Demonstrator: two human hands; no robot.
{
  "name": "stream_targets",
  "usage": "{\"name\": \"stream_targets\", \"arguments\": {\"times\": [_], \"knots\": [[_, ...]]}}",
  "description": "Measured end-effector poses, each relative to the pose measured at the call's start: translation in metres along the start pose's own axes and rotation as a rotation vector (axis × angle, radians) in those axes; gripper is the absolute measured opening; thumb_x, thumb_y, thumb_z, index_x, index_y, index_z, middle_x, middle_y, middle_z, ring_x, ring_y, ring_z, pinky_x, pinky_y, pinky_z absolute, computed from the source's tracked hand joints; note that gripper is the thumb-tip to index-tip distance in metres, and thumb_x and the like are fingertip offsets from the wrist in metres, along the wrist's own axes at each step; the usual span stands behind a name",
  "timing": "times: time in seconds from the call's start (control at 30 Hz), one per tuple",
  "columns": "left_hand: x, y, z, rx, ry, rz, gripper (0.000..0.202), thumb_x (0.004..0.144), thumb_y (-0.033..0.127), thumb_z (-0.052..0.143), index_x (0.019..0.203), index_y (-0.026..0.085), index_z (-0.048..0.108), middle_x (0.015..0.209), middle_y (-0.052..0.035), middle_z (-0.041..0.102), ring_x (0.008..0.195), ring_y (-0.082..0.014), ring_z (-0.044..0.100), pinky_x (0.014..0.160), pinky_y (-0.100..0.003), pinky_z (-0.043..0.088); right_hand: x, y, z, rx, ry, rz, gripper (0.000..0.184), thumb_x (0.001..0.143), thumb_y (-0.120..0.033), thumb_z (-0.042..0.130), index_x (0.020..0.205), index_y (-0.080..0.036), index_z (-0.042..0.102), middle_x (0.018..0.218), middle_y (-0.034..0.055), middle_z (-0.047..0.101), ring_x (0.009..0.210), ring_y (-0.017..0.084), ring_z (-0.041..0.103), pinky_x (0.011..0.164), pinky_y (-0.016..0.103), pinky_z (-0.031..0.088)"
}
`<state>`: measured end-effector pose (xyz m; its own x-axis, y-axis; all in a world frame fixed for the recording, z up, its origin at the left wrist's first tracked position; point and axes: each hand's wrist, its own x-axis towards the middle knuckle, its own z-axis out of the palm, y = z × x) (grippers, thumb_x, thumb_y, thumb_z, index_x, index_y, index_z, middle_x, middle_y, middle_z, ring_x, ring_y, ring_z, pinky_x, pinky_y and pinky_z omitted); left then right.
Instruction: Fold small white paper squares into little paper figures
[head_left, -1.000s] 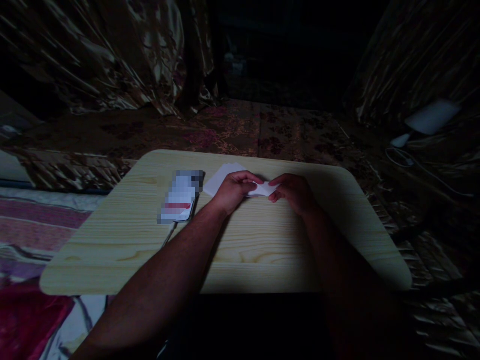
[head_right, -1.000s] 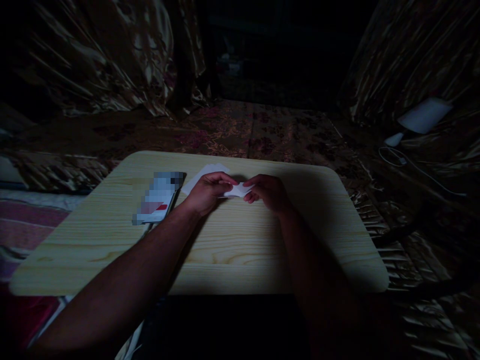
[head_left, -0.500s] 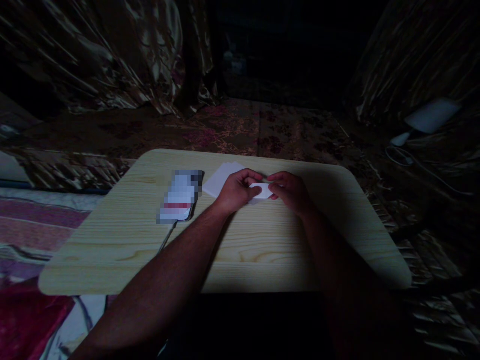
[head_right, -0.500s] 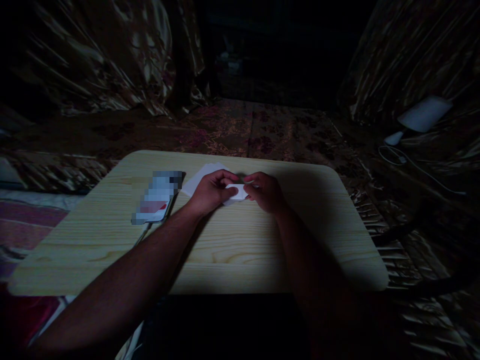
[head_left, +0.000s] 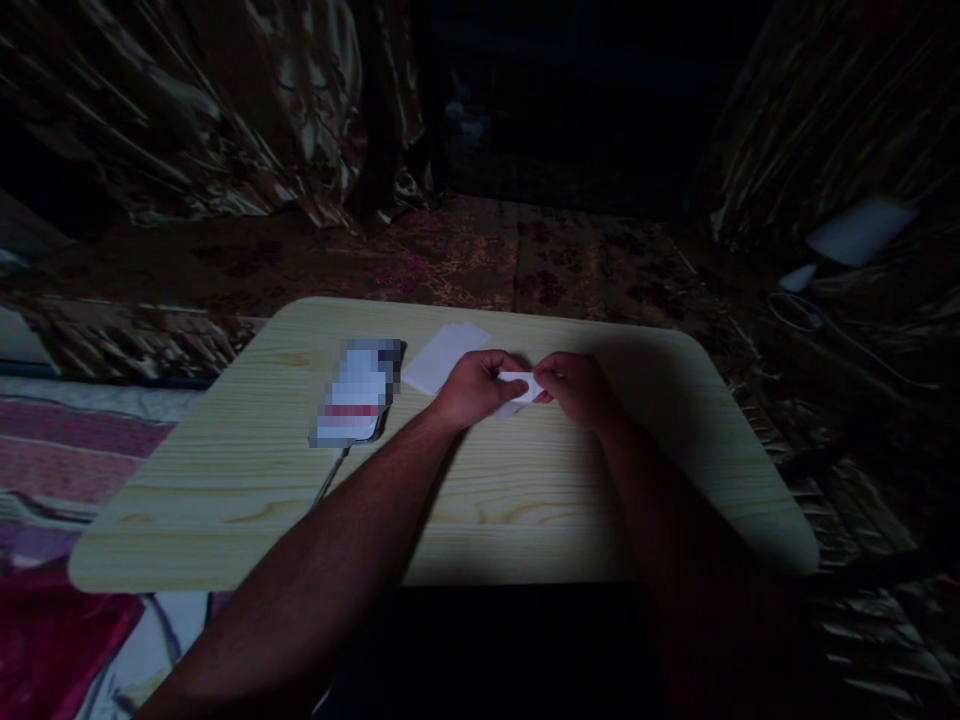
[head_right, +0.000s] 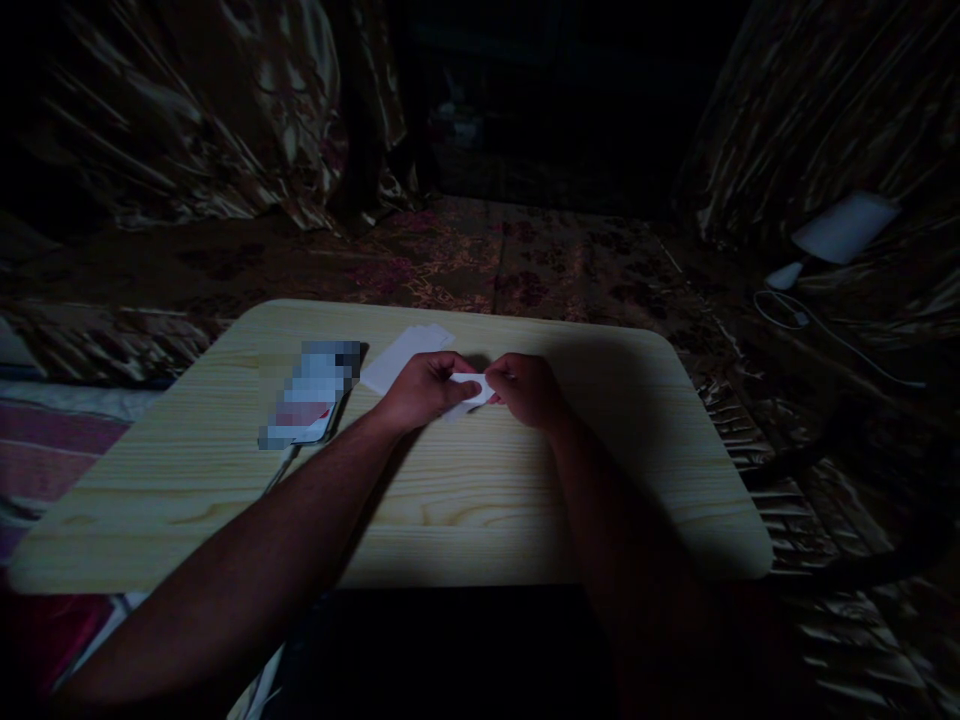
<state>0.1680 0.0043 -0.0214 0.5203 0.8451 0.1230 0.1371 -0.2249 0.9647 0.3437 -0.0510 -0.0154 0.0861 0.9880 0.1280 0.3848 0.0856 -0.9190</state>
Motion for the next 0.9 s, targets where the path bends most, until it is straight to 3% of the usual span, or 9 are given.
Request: {"name": "stream_targets", "arguments": {"times": [0.2,0.4,0.63,0.9], "knots": [[-0.001,0.002,-0.002,-0.013,-0.025,-0.030,0.027,0.071,0.040,0.071,0.071,0.013,0.069,0.056,0.0001,0.059,0.047,-0.0086,0.046,0.046,-0.021,0.035,-0.001,-0.002,0.000,-0.047,0.004,0.005,0.014,0.077,-0.029,0.060,0.078,-0.017,0.067,0.057,-0.0001,0.066,0.055,0.017,0.067,0.053,0.025,0.050],[0.002,0.003,-0.006,-0.089,0.026,-0.105,0.025,0.066,0.037,0.075,0.069,0.013,0.069,0.058,-0.0013,0.063,0.048,-0.0096,0.049,0.046,-0.022,0.037,0.002,-0.001,-0.005,0.027,0.038,0.023,0.015,0.078,-0.031,0.060,0.076,-0.017,0.064,0.058,0.0003,0.067,0.053,0.014,0.064,0.054,0.024,0.050],[0.005,0.000,-0.008,-0.218,0.163,-0.109,0.027,0.063,0.039,0.079,0.072,0.014,0.073,0.066,-0.0035,0.069,0.053,-0.0117,0.054,0.052,-0.024,0.040,0.006,0.002,-0.008,0.154,0.294,0.049,0.018,0.076,-0.035,0.062,0.077,-0.017,0.062,0.060,-0.0007,0.065,0.051,0.011,0.059,0.052,0.023,0.047],[0.006,0.001,-0.004,-0.173,0.249,0.002,0.024,0.067,0.037,0.077,0.075,0.015,0.075,0.079,-0.0056,0.074,0.069,-0.0147,0.062,0.068,-0.027,0.047,-0.001,-0.005,0.001,0.069,0.166,0.037,0.022,0.077,-0.038,0.063,0.070,-0.018,0.063,0.051,-0.0030,0.057,0.044,0.010,0.050,0.044,0.022,0.039]]}}
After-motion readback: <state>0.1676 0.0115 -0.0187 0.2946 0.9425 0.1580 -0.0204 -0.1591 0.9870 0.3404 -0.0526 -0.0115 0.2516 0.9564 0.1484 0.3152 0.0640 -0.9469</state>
